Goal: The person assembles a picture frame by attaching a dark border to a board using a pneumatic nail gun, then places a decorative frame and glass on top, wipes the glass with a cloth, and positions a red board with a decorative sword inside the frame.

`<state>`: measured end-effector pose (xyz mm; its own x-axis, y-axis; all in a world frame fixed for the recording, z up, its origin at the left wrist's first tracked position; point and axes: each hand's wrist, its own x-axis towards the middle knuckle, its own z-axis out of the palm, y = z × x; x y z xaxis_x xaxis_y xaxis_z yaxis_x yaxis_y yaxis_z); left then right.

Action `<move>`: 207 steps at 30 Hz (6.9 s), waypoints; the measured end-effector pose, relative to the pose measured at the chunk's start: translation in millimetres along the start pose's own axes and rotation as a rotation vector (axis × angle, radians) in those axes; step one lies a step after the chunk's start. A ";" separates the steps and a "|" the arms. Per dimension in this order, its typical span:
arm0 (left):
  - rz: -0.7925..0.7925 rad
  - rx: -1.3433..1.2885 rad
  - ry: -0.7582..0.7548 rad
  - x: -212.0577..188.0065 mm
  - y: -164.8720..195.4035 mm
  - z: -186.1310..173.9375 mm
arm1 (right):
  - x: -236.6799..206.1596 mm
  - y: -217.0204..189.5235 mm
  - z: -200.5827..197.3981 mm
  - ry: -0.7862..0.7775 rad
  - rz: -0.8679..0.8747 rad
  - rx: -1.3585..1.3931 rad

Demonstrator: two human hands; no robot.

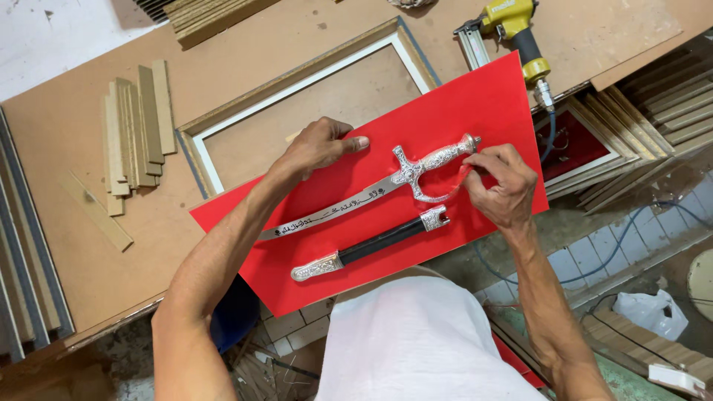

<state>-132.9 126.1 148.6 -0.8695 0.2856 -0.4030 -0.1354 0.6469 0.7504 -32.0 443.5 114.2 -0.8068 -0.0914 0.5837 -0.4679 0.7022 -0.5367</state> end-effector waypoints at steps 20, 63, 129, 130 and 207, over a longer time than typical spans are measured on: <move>-0.178 -0.251 -0.083 -10.6 -86.1 -33.2 | 12.6 7.5 53.8 -0.358 0.125 0.134; -0.154 -0.303 0.037 21.5 -122.4 -34.3 | 96.3 58.2 93.2 -0.633 -0.016 0.302; -0.436 0.654 1.491 -68.1 -263.3 62.0 | 110.0 162.8 162.3 -0.482 0.882 1.051; -0.587 0.509 1.479 -83.8 -279.9 51.2 | 110.7 159.6 162.4 -0.485 0.890 1.047; -0.262 -0.175 1.018 -123.5 -287.6 28.7 | 86.3 197.3 121.3 -0.626 -0.078 -0.110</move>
<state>27.1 -74.9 -32.5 -0.7803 -0.6255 0.0044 -0.3716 0.4692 0.8011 -237.7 488.5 -15.2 -0.8454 -0.5169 0.1343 -0.5208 0.7420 -0.4221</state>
